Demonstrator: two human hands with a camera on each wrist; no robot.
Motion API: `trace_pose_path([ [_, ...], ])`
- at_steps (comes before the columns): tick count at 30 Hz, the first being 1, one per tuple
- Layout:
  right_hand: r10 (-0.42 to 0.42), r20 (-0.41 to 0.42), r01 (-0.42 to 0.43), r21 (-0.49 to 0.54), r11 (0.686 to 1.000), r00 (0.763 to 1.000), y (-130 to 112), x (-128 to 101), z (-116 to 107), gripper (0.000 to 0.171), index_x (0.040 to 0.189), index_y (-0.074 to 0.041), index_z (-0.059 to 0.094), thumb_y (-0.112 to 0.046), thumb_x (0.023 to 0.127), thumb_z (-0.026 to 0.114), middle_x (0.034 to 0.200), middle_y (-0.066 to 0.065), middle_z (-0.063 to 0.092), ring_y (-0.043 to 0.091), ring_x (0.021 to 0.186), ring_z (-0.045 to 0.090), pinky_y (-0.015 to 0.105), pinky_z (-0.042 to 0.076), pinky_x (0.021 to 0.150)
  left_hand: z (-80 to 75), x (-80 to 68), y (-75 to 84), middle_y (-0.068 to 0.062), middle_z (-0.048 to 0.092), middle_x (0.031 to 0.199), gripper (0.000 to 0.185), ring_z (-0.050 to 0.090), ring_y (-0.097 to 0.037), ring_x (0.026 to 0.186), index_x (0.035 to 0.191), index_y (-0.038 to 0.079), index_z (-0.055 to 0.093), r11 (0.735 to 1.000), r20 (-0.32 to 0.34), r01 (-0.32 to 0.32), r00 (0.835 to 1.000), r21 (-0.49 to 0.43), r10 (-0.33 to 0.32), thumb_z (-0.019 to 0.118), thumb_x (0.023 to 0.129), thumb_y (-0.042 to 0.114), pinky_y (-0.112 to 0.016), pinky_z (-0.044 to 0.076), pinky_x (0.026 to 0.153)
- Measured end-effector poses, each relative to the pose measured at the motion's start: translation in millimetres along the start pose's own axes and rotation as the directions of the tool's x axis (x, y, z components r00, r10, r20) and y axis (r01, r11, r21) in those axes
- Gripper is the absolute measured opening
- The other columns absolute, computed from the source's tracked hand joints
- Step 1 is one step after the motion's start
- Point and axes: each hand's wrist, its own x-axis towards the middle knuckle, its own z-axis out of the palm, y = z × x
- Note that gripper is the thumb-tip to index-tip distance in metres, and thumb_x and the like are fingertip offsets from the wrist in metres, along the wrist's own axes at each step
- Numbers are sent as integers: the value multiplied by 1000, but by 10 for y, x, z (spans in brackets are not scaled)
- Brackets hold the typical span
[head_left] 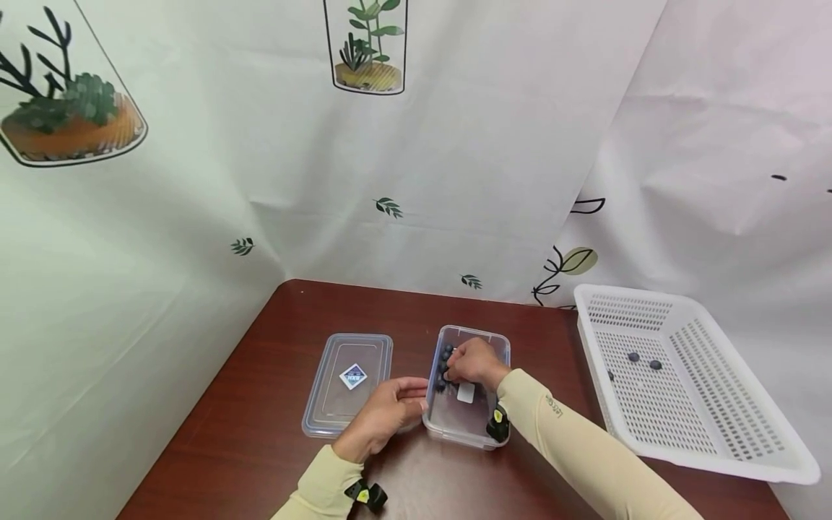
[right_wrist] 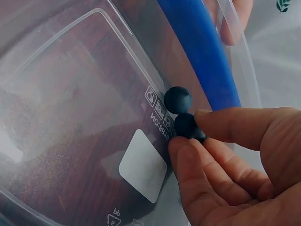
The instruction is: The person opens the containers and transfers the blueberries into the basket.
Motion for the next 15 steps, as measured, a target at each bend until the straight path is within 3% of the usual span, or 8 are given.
trace_pose_path([
  [15,39,-4,-39,44,998,999,-38,-19,42,11,73,-6,77,-1,74,87,67,2,72,13,59,65,25,51,54,9,-13,7,-34,64,130,47,66,-23,107,137,-17,56,1000,-2,-4,1000,-5,4,65,92,-8,-22,56,85],
])
